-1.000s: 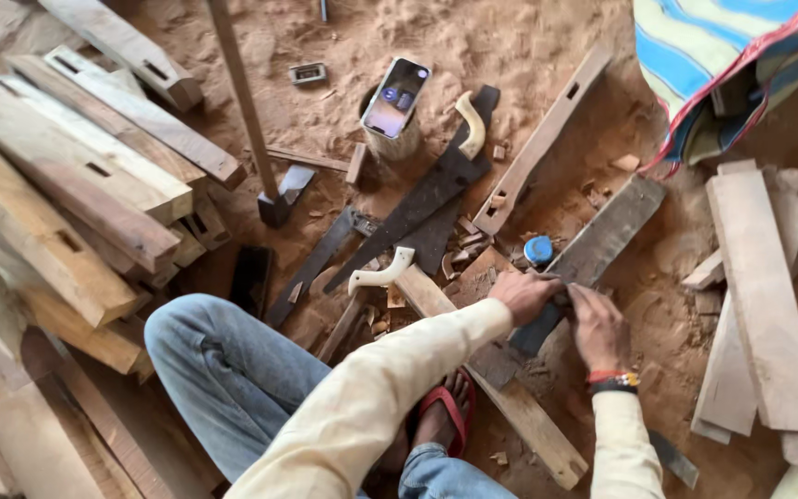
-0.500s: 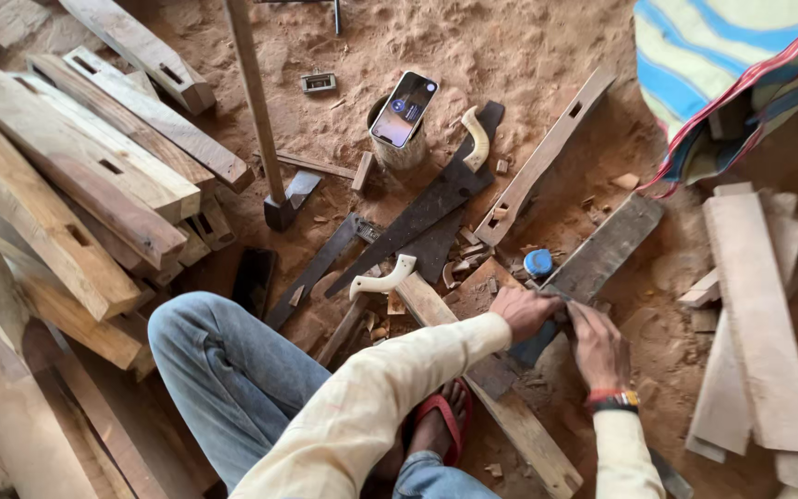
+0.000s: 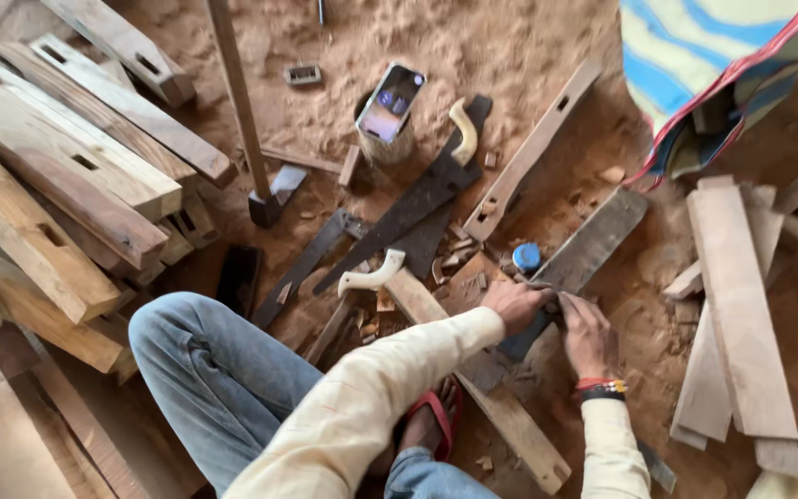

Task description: The person sits on the workshop floor and sharpens a small metal plane blade on a grinding stone. They repeatedly rub the blade against the stone, pause to inspect the edge, and continue sharpening.

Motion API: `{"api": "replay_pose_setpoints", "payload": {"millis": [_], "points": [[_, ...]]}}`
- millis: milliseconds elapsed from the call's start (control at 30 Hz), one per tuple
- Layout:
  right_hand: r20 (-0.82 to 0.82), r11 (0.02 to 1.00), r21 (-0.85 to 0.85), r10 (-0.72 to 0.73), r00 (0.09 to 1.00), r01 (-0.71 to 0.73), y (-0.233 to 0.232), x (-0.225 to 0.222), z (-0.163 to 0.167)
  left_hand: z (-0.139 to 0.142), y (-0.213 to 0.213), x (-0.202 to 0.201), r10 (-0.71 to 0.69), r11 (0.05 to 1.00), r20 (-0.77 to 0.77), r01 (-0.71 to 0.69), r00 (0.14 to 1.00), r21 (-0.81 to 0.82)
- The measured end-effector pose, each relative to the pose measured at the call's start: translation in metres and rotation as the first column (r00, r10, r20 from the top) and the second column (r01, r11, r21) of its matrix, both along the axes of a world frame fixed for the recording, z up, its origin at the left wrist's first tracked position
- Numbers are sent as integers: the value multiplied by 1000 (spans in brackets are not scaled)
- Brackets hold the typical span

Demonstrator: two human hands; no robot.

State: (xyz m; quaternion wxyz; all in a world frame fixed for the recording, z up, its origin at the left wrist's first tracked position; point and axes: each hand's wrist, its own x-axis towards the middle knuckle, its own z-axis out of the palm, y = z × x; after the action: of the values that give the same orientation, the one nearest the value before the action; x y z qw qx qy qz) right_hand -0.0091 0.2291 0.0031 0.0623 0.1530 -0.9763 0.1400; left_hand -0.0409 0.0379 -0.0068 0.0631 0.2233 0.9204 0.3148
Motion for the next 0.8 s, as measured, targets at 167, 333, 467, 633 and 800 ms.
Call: {"api": "replay_pose_setpoints", "payload": {"millis": [167, 333, 467, 633, 800], "points": [[-11, 996, -27, 82, 997, -83, -19, 27, 9, 2, -15, 28, -38, 999, 2, 38, 999, -10], [-18, 993, -111, 41, 999, -42, -29, 69, -6, -7, -41, 60, -95, 994, 47, 97, 994, -56], [29, 999, -39, 32, 999, -31, -5, 8, -3, 3, -5, 2, 1, 1000, -36, -2, 999, -17], [-24, 994, -72, 83, 996, -85, -2, 12, -6, 16, -5, 8, 8, 999, 148, 0, 989, -52], [2, 997, -51, 59, 998, -59, -27, 73, -22, 6, -46, 63, -100, 994, 109, 105, 989, -43]]}}
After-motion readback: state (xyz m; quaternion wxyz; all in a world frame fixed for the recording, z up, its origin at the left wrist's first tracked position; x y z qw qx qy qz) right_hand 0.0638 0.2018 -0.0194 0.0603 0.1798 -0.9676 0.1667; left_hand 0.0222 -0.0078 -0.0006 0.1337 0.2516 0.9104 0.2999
